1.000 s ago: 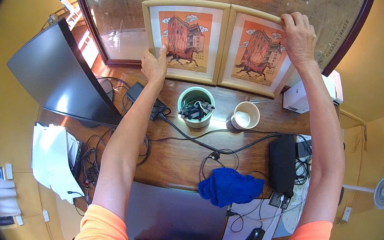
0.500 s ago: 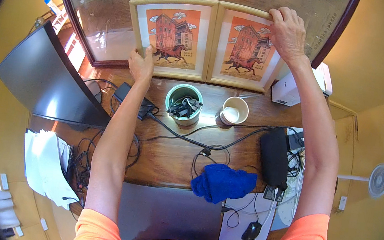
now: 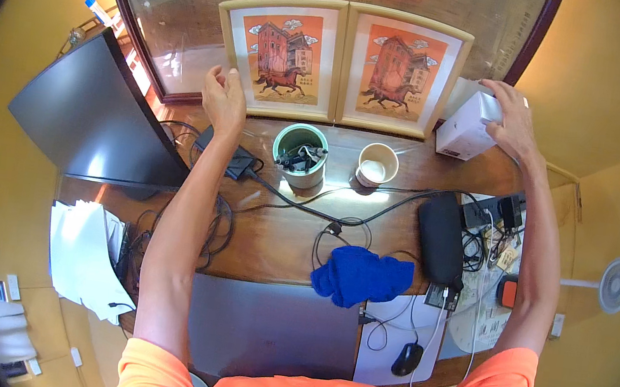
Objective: The person wipes various surfaces in a room using a blue cloth. They clean framed pictures, a desk with a laptop and papers, a chair with a cushion, a wooden cart, a window sill, and a wooden cabinet. The person moves items like a laptop and papers to reach the surfaces underneath.
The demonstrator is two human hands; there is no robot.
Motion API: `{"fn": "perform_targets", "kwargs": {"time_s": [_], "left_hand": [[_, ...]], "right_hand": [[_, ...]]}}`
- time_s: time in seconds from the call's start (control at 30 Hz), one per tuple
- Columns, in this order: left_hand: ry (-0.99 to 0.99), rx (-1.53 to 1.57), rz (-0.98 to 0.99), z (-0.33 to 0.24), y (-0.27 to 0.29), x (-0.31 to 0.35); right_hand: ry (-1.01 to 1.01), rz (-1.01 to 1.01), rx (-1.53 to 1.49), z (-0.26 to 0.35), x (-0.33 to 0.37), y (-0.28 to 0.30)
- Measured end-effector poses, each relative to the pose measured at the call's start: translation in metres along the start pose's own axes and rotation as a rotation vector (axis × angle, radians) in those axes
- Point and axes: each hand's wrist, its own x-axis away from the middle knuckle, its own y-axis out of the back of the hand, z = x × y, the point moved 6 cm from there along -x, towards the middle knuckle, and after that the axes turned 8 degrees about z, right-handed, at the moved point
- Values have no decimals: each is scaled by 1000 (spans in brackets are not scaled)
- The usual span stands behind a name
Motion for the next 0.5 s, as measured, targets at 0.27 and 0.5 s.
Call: {"fn": "perform_targets", "kwargs": {"time_s": [0.27,0.5], "left_hand": [[-105,401,193,-71,45,71],[-75,440,257,-62,117,138]], "right_hand": [[-50,143,-208,-16,-1,-26],[65,54,-248,7,-10,-35]]}}
